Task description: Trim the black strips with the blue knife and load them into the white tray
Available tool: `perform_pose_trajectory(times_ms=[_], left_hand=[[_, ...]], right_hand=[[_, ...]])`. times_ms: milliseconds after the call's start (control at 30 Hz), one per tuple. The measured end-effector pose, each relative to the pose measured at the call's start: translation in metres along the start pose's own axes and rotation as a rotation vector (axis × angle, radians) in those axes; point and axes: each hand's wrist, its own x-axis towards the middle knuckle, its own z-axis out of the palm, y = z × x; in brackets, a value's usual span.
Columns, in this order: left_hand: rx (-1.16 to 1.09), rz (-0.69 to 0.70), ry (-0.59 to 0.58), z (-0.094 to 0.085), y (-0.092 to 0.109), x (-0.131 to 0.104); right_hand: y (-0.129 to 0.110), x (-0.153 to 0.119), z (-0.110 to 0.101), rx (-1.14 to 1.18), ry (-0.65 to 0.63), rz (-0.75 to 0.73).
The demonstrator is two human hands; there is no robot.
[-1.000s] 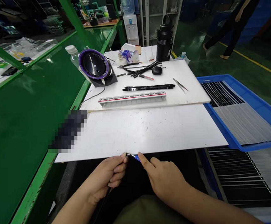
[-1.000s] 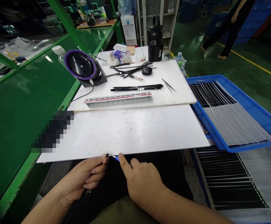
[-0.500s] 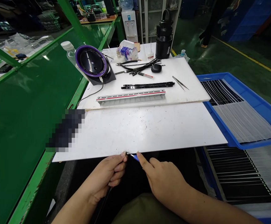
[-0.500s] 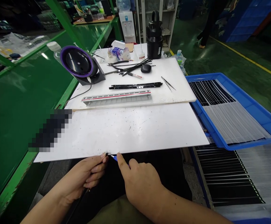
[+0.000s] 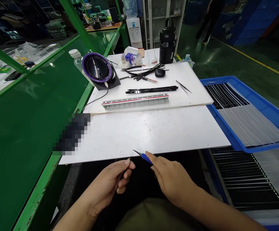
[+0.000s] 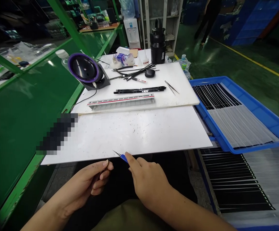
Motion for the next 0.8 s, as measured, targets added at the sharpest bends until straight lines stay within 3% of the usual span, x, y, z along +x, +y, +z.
perform_pose_trajectory(times_ms=[333, 800], left_hand=[[-0.014, -0.019, -0.021, -0.002, 0.002, 0.007], [0.051, -0.023, -0.021, -0.001, 0.002, 0.014]], right_hand=[[-0.006, 0.007, -0.014, -0.121, -0.132, -0.039], [-0.007, 0.013, -0.010, -0.120, -0.126, -0.089]])
